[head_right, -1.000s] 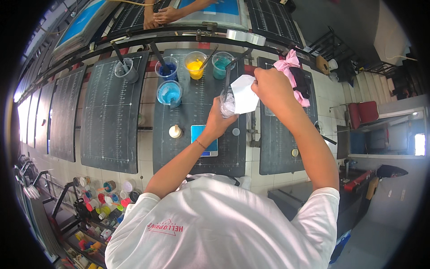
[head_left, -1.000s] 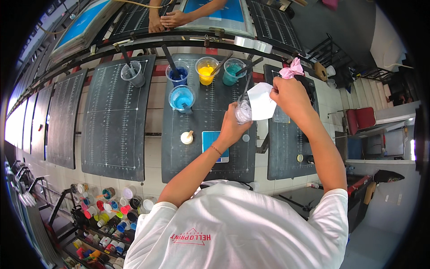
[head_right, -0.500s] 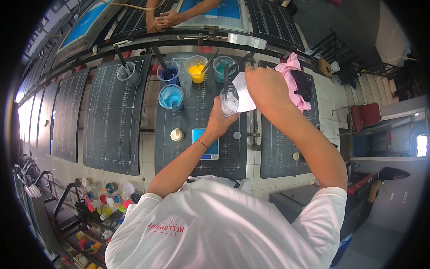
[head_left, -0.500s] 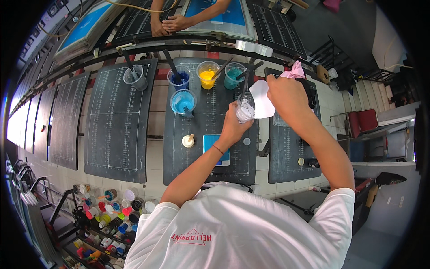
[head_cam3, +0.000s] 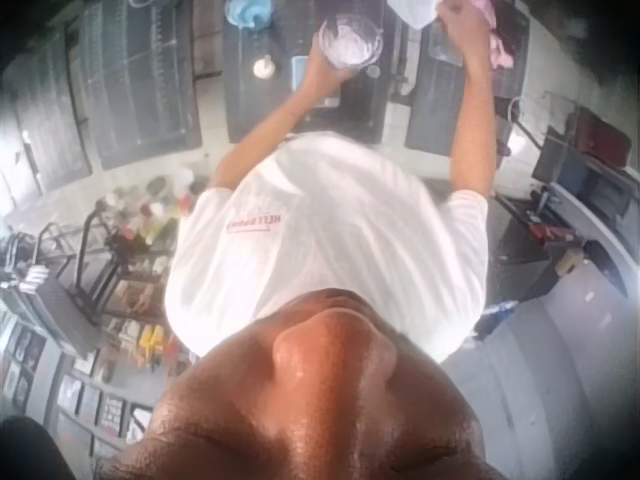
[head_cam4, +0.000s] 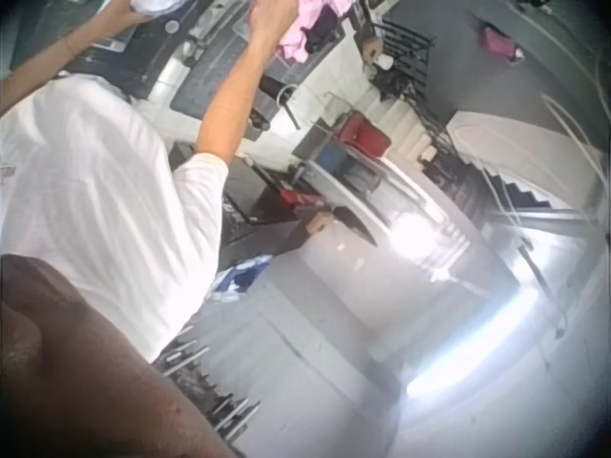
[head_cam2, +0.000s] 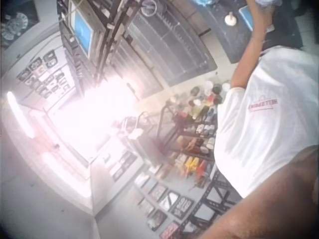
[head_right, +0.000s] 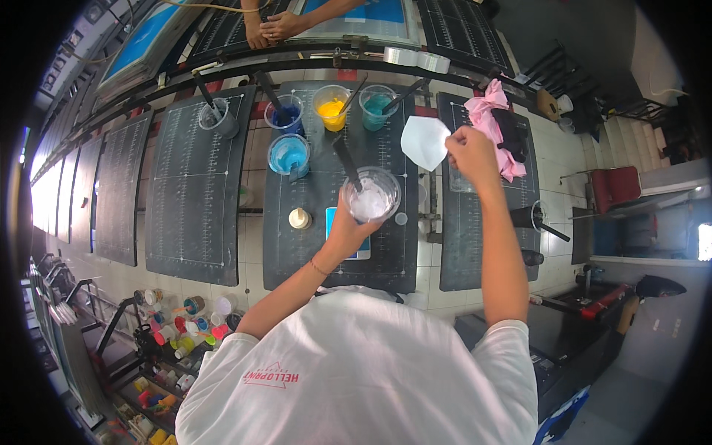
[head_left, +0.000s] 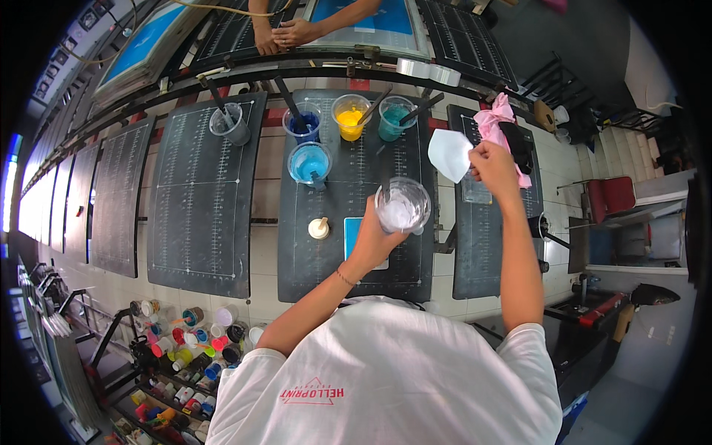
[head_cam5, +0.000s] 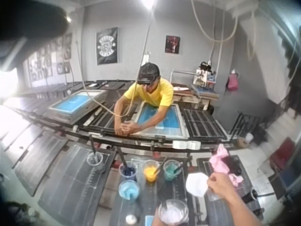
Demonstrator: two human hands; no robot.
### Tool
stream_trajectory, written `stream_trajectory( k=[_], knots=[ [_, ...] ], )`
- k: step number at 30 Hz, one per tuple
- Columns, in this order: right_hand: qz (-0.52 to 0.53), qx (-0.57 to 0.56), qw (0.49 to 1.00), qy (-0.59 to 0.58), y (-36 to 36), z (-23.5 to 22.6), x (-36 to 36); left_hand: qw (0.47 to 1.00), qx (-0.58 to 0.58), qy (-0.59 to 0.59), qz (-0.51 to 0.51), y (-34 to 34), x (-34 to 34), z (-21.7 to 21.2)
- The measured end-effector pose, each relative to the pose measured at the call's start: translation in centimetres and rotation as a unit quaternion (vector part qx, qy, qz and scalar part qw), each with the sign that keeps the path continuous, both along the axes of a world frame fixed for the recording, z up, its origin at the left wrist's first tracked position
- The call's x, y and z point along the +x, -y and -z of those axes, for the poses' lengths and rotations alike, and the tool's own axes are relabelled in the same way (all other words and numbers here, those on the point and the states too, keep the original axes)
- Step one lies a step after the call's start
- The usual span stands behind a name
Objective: The person pours paint from a bottle into a cup on a scale, adds liquid from a smaller bottle, and then stirs the mixture with a stick in a larger container.
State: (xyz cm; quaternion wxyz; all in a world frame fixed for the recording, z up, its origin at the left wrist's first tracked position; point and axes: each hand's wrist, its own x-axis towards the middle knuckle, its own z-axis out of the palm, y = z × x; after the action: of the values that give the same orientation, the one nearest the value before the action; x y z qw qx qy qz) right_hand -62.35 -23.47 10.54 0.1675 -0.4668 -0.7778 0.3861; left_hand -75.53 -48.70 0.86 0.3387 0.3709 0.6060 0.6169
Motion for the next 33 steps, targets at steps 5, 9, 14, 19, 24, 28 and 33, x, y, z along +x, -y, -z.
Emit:
stream_trajectory(
  k=[5,9,14,19,24,28,33],
  knots=[
    [-0.019,-0.015,1.000,0.016,1.7,10.0,-2.4,0.998,-0.045,-0.019,0.032,4.4,-0.2,-0.2],
    [-0.082,0.076,0.993,0.042,4.9,14.4,-6.6,0.995,-0.074,-0.007,0.067,6.3,-0.4,-0.2],
    [-0.129,0.112,0.984,0.054,7.1,15.3,-9.8,0.993,-0.088,0.024,0.071,7.1,-0.4,0.2],
    [-0.162,0.058,0.982,0.076,6.7,13.5,-8.9,0.996,-0.063,-0.006,0.064,6.9,-0.3,0.7],
    [-0.286,-0.159,0.942,-0.076,7.5,2.5,-5.5,0.996,-0.044,0.005,0.083,6.4,-0.5,2.3],
    [-0.434,-0.032,0.900,0.021,11.7,-7.1,-4.3,0.991,-0.069,-0.039,0.106,5.4,-0.6,2.0],
    [-0.403,0.177,0.898,0.019,13.9,-8.0,-2.2,0.991,-0.031,-0.091,0.091,4.7,-0.2,1.0]
  ],
)
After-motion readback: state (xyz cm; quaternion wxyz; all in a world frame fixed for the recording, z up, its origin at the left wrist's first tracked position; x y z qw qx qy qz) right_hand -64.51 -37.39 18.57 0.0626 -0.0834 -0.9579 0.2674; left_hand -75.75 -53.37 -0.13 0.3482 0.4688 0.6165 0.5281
